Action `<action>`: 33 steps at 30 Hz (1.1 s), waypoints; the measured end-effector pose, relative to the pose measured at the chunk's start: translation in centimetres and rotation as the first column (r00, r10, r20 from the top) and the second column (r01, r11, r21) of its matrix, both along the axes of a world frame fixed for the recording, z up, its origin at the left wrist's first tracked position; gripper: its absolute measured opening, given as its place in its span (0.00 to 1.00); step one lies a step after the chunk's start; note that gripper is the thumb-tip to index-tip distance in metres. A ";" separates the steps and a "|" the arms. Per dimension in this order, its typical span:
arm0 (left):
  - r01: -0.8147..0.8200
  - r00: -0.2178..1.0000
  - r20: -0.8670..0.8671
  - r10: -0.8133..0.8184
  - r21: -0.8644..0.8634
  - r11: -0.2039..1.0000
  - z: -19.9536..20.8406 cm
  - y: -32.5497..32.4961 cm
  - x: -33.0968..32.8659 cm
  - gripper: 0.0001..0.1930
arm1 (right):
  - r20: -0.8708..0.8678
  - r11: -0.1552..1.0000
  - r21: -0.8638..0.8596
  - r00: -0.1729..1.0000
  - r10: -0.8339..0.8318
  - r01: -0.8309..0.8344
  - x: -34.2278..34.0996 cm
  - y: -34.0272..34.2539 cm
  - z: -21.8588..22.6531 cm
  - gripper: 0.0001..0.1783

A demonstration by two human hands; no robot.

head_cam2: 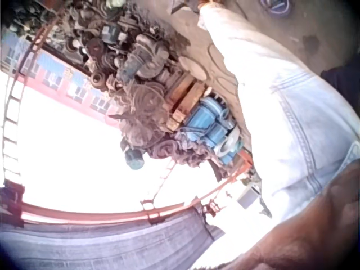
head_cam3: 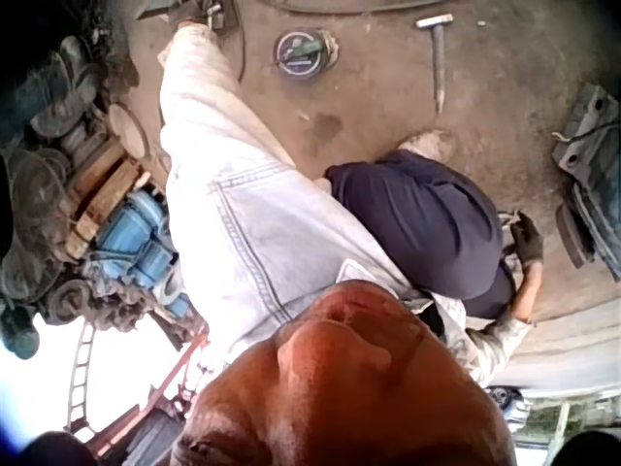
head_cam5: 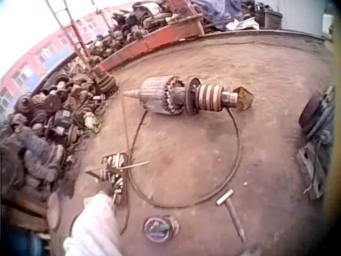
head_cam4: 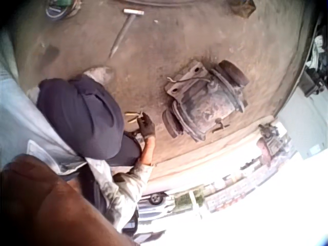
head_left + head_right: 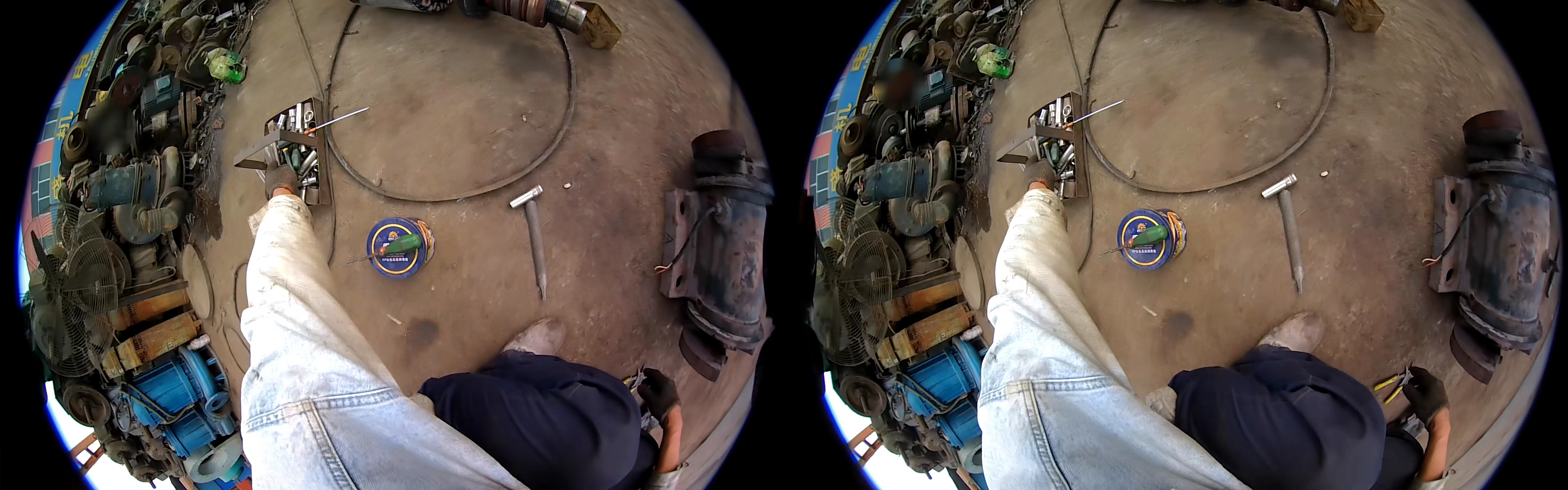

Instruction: The person sits on the floor and works on a mechanical assembly, connecting wires to a small electrical box and using pliers to strip and adjust wires on a larger motor-like component. The person handles wires, pliers, and the electrical box throughout the clip.

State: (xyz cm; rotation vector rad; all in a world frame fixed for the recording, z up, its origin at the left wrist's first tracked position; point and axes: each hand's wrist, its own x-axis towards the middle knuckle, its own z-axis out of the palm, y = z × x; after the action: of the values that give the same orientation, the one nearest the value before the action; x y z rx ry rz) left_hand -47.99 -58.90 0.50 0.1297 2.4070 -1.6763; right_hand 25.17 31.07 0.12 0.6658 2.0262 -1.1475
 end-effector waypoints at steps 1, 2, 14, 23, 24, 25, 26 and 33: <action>-0.030 0.996 -0.058 0.065 0.472 0.881 -7.0 6.9 -0.3 0.19 | 0.087 0.992 0.096 0.992 -0.090 0.082 2.1 0.7 3.1 0.29; -0.108 0.983 -0.032 0.180 0.695 0.711 -8.7 10.1 -0.5 0.19 | 0.122 0.984 0.141 0.985 -0.126 0.108 3.2 1.1 4.1 0.29; -0.112 0.914 0.399 -0.075 0.426 0.898 -0.6 13.3 0.2 0.14 | 0.137 0.990 0.062 0.981 -0.135 0.128 4.2 1.4 1.3 0.27; -0.483 0.716 0.507 0.480 0.856 -0.182 -4.1 11.2 -0.5 0.12 | 0.060 0.980 0.064 0.980 -0.192 0.188 2.9 2.6 -0.9 0.27; -0.434 0.616 0.597 0.513 0.801 -0.411 -3.6 10.9 -0.4 0.14 | 0.044 0.980 0.066 0.980 -0.192 0.189 2.8 2.7 -1.3 0.27; -0.366 0.537 0.672 0.511 0.731 -0.577 -3.7 11.4 -0.3 0.15 | 0.043 0.980 0.070 0.981 -0.190 0.187 3.0 2.9 -1.6 0.27; -0.318 0.520 0.696 0.496 0.696 -0.644 -3.4 11.5 0.0 0.17 | 0.055 0.978 0.060 0.978 -0.202 0.199 3.3 3.0 -1.8 0.27; 0.193 0.585 0.633 0.507 0.498 -0.845 0.5 15.5 5.8 0.21 | 0.162 0.956 0.045 0.942 -0.294 0.291 4.6 2.0 1.2 0.27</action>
State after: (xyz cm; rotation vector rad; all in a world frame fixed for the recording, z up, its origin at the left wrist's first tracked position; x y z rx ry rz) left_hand -42.17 -43.36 0.97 -1.0663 2.0981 1.9285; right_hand 29.76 33.07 1.36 1.0663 1.8405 -1.1942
